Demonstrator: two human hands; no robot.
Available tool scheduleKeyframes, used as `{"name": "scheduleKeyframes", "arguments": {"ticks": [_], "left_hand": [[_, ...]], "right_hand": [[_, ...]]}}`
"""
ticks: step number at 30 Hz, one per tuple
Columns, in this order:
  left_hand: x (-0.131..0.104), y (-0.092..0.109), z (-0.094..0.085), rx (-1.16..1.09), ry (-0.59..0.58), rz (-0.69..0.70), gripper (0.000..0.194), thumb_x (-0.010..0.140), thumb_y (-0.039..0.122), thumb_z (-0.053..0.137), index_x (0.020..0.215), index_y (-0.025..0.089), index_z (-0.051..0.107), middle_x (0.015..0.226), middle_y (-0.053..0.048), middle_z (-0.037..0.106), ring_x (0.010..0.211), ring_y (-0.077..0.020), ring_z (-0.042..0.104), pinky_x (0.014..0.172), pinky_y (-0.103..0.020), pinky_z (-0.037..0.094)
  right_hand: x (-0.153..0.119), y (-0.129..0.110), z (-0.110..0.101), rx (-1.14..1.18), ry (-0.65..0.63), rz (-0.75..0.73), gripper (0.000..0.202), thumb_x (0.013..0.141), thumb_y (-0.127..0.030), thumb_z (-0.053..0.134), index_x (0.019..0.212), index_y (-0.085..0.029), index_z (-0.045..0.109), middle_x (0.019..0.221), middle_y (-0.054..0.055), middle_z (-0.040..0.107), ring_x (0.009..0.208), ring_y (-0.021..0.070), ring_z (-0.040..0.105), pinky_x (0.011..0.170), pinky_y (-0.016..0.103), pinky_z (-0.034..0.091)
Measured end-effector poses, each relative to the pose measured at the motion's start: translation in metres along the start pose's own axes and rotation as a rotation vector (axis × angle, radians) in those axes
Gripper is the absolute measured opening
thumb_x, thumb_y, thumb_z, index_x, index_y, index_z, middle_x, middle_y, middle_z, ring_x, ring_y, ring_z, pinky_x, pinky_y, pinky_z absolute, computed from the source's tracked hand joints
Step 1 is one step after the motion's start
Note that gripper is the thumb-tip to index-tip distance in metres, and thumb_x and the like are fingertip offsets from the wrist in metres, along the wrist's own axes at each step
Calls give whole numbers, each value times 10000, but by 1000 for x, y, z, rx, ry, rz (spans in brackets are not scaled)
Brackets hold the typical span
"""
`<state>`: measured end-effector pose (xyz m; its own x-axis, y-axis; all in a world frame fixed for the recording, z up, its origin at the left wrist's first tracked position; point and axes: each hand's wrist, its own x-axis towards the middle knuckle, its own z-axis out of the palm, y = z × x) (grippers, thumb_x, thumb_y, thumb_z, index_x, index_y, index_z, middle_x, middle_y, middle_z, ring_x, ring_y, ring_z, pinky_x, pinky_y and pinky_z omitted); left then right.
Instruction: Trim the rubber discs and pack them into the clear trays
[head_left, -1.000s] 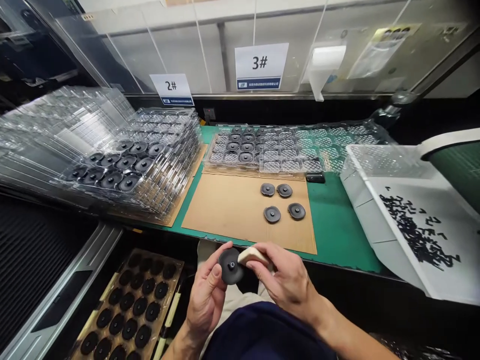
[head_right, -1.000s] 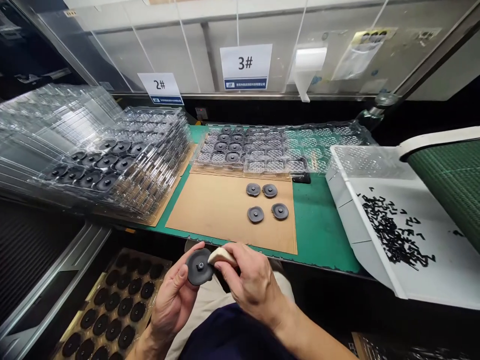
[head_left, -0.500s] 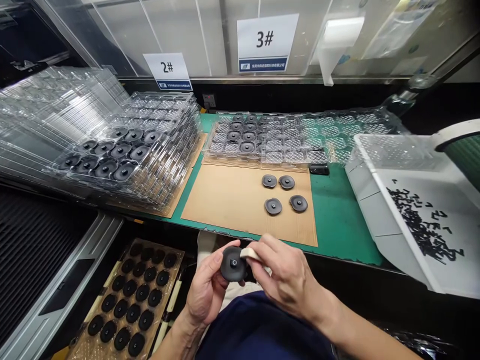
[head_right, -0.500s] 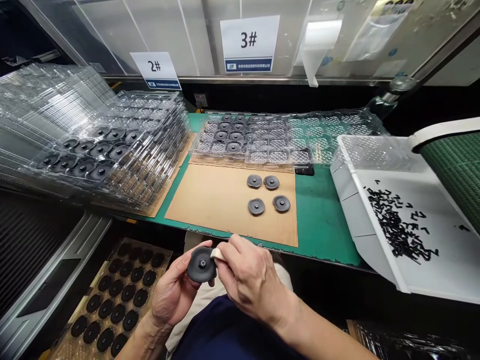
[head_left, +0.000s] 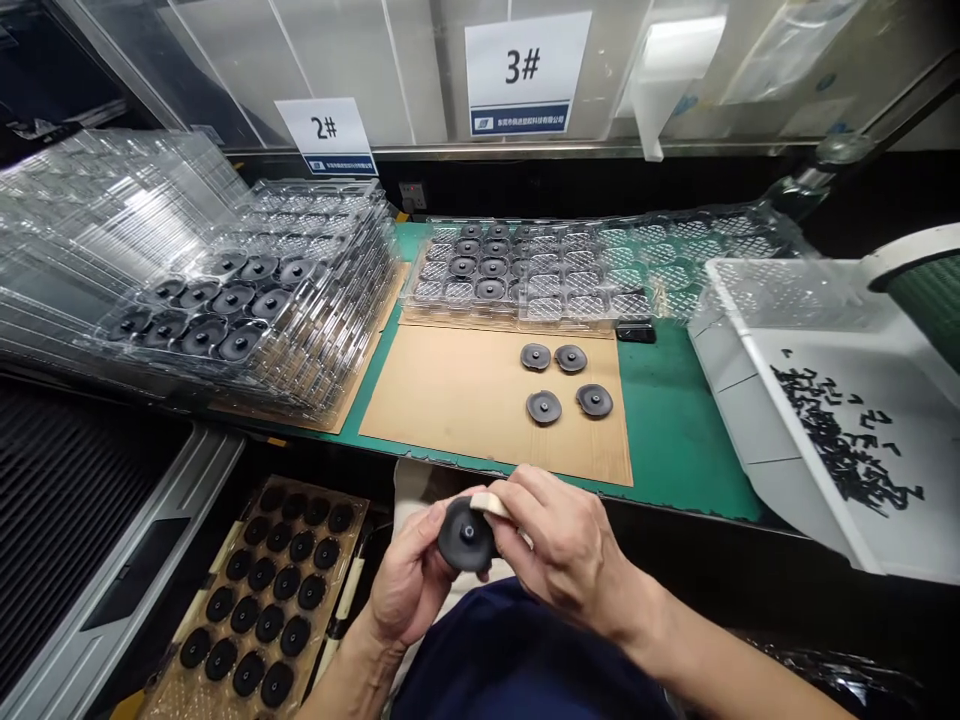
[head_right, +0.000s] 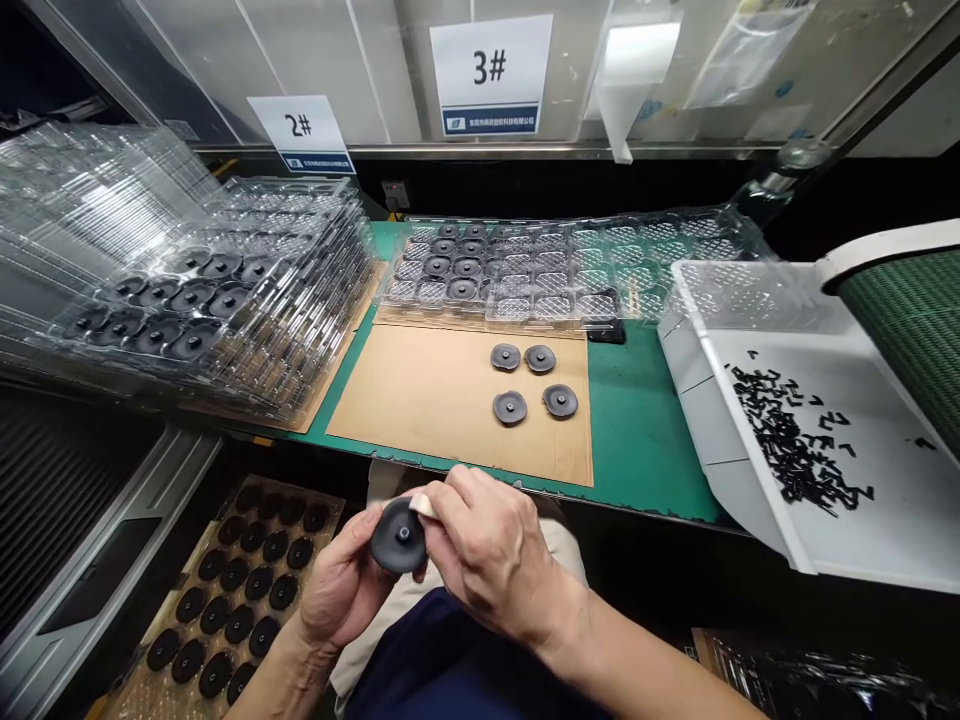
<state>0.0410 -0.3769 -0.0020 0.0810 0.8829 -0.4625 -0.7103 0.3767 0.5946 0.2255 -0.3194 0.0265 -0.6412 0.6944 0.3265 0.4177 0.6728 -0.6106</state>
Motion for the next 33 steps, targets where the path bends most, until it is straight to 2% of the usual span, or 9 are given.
{"name": "scheduleKeyframes", "arguments": {"ticks": [4,8,10,15,18,20,24,30,33], "left_hand": [[2,0,4,-7,145,105,401,899,417,704,1172,131,775,961,-98,745,780,-184,653,684,-292,587],[2,-1,4,56,-16,-21,343,909,419,693,1012,110,802,792,-80,703,660,-168,613,547,-275,548],[3,-2,5,35,-37,-28,331,901,430,705,964,121,803,792,-78,712,646,-169,615,538,-279,546],[5,-7,6,33,190,247,411,897,443,717,1185,154,767,1069,-112,774,911,-221,709,814,-304,582],[6,-11,4,108,217,338,433,901,462,711,1183,139,770,1090,-120,768,975,-233,702,896,-309,558],[6,-13,3,129,144,267,409,900,452,716,1129,120,785,1021,-122,765,910,-223,692,827,-307,572],[7,-8,5,29,11,16,360,900,461,712,895,112,799,761,-73,702,643,-168,610,548,-279,542],[9,1,4,17,151,175,489,845,488,779,1161,116,770,863,-72,736,704,-158,643,656,-263,575],[12,1,-4,44,95,57,409,851,479,778,1006,100,792,766,-59,707,633,-148,615,558,-259,557]], "right_hand": [[-6,-3,6,1,8,55,200,1042,-173,426,949,-187,602,840,39,542,730,179,483,665,321,378],[0,-2,0,-35,-2,-19,205,1047,-166,410,1060,-169,614,904,63,582,791,201,503,720,339,396],[4,-2,-2,-63,-4,-65,212,1048,-179,412,1105,-164,615,931,75,603,818,213,512,740,349,400],[-1,-9,10,-8,89,64,215,1040,-169,420,908,-186,589,816,44,546,724,187,478,662,328,358],[-5,-9,15,33,82,86,215,1039,-160,427,897,-190,586,816,42,549,736,185,489,677,322,366],[-1,-4,12,17,68,56,201,1042,-162,424,982,-179,616,877,59,587,784,196,510,717,332,385],[12,5,0,-68,19,-116,215,1047,-200,442,1128,-171,639,961,81,633,841,225,524,748,366,384],[5,2,7,-72,54,41,188,1025,-170,449,954,-160,623,879,69,599,787,215,479,717,365,368],[4,4,8,-87,24,19,182,1026,-161,448,991,-160,626,920,76,610,813,222,483,732,370,371]]}}
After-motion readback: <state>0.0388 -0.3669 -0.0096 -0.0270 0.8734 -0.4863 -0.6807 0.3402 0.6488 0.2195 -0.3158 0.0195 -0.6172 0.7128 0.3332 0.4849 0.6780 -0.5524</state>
